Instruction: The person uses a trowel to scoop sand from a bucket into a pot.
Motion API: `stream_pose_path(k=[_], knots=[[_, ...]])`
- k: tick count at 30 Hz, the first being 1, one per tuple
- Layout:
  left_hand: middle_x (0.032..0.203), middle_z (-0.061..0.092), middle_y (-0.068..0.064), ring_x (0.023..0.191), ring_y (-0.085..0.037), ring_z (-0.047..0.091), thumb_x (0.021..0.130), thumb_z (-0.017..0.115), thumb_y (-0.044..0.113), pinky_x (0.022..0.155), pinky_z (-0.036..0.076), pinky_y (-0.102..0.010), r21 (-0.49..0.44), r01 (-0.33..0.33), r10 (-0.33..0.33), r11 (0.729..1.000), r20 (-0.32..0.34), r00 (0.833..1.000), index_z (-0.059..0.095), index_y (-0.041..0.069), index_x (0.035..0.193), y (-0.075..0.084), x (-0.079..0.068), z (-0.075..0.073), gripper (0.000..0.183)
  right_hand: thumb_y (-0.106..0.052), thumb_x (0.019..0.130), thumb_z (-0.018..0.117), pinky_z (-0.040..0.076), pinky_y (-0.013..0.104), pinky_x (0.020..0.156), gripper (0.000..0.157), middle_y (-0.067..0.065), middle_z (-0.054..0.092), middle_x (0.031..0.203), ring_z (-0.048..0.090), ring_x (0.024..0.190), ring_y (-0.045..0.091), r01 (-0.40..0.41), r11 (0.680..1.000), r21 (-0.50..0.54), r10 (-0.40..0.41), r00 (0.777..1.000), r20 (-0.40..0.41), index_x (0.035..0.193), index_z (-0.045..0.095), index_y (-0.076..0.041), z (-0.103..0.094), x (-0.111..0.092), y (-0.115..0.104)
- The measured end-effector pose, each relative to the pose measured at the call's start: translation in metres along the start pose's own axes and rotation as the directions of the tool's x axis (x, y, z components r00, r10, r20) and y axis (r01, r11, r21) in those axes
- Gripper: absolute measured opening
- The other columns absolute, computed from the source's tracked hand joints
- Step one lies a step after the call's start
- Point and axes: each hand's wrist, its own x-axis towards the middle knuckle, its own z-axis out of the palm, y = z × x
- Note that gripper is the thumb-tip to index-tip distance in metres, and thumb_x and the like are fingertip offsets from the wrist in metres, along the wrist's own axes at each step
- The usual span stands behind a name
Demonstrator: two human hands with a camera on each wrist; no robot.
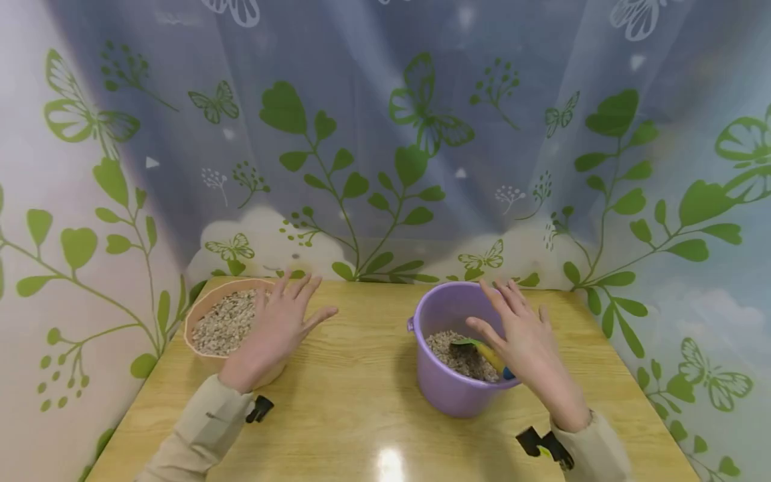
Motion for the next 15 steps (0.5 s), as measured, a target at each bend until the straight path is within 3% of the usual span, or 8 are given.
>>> stream_pose_path(k=[3,7,11,15], knots=[[0.151,0.050,-0.019,0.146,-0.043,0.034,0.105,0.051,0.048,0.118,0.014,-0.071,-0.011,-0.006,0.005,1.000,-0.073,0.997,0.048,0.008,0.150,-0.001,0.001,-0.005,0.061,-0.042,0.100,0.063,0.031,0.071,0.111,0.060,0.019,0.049,0.152,0.038,0.144,0.042,0.062,0.998,0.033,-0.055,0.982,-0.179,0.151,0.049,-0.013,-0.002,-0.003,-0.017],[0.141,0.059,-0.021,0.134,-0.043,0.049,0.105,0.056,0.034,0.115,0.029,-0.066,-0.021,-0.033,0.029,0.999,-0.170,0.985,0.056,0.006,0.143,-0.005,0.003,-0.010,0.048,-0.027,0.097,0.071,0.048,0.062,0.100,0.050,0.014,0.060,0.142,0.052,0.133,0.041,0.165,0.983,0.075,-0.128,0.923,-0.363,0.143,0.059,-0.011,0.002,-0.005,-0.044],[0.143,0.057,-0.020,0.136,-0.043,0.046,0.105,0.056,0.030,0.114,0.031,-0.064,-0.058,-0.076,0.061,0.995,-0.228,0.972,0.054,0.004,0.144,-0.017,0.001,-0.014,0.046,-0.024,0.094,0.074,0.055,0.058,0.092,0.053,0.013,0.061,0.141,0.056,0.131,0.037,0.240,0.966,0.096,-0.177,0.885,-0.430,0.143,0.059,-0.010,0.014,-0.001,-0.067],[0.152,0.049,-0.019,0.145,-0.043,0.035,0.107,0.053,0.030,0.116,0.025,-0.067,-0.088,-0.097,0.074,0.991,-0.232,0.970,0.049,0.004,0.149,-0.036,-0.005,-0.014,0.050,-0.027,0.095,0.073,0.053,0.057,0.097,0.056,0.013,0.059,0.143,0.053,0.135,0.035,0.269,0.954,0.134,-0.189,0.883,-0.430,0.146,0.056,-0.010,0.030,0.007,-0.086]])
